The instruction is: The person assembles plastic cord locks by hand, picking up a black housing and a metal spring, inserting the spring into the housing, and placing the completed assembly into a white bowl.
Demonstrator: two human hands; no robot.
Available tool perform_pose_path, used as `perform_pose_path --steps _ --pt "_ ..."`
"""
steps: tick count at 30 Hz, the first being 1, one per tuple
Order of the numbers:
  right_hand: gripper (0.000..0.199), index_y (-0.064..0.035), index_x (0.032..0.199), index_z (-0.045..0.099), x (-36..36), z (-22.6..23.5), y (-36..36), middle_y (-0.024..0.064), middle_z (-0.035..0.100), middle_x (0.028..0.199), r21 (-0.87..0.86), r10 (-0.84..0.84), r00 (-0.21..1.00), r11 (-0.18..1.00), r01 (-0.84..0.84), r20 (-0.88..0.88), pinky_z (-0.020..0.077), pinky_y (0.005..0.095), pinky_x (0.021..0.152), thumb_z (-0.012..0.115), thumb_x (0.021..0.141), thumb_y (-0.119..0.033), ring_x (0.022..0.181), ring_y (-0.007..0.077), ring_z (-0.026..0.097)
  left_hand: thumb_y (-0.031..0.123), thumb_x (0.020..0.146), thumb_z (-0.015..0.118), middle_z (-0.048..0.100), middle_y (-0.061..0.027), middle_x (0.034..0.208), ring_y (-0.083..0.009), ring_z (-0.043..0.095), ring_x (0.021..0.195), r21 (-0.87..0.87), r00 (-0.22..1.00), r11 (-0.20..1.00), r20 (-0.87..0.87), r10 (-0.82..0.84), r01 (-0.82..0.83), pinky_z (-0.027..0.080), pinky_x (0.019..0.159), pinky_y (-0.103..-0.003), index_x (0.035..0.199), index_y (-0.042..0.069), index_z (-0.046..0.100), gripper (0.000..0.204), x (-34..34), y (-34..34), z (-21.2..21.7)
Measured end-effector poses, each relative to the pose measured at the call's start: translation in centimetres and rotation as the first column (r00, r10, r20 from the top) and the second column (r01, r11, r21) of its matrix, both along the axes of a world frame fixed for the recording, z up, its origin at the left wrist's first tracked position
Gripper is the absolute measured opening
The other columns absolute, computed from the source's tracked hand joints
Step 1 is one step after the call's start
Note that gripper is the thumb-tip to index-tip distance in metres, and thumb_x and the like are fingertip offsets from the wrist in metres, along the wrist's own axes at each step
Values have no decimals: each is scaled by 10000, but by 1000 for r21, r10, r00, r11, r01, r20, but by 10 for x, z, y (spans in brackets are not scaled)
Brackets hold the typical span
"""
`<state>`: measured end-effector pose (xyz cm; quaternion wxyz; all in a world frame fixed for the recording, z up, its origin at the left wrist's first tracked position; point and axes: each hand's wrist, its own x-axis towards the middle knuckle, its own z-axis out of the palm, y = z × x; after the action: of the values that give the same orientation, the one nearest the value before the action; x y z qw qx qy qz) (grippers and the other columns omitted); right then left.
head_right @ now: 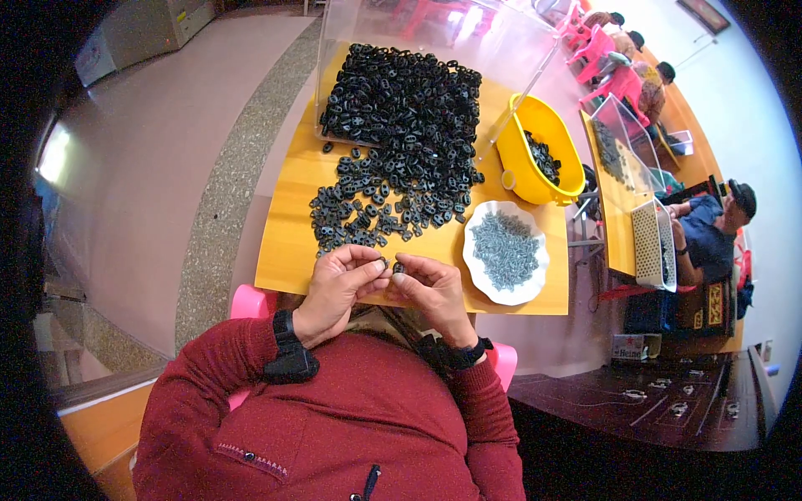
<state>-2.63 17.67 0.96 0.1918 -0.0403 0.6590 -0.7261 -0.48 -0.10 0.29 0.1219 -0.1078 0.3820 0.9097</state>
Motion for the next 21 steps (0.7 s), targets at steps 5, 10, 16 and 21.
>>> perform_pose_path --steps 5,10,16,21 --pt "270 45 1146 584 -1 1 0 114 678 937 -26 5 1000 1000 -6 -19 568 270 691 603 879 6 770 158 670 24 881 610 641 -80 896 -124 639 797 -17 1000 1000 -8 7 -7 548 743 -232 985 3 569 114 0 0 0" --pt "269 42 1146 584 0 4 0 96 674 905 -11 9 1000 1000 -9 4 556 254 680 605 882 -6 761 152 665 29 880 615 643 -78 889 -124 642 781 -37 1000 999 -9 16 -16 550 734 -232 983 6 575 113 0 0 -1" --pt "269 44 1149 586 -1 1 0 89 668 873 -2 7 1000 1000 -7 -22 550 253 679 603 886 -12 742 143 655 33 877 625 646 -76 891 -123 644 775 -49 1000 999 -8 17 -17 550 724 -228 980 8 580 115 0 0 1" --pt "266 49 1149 586 -1 0 1 87 666 880 4 33 999 999 -33 -35 558 259 688 597 890 -9 743 144 653 25 871 630 651 -72 888 -121 646 770 -74 1000 997 -7 25 -26 550 719 -224 979 10 584 118 -1 0 -1"
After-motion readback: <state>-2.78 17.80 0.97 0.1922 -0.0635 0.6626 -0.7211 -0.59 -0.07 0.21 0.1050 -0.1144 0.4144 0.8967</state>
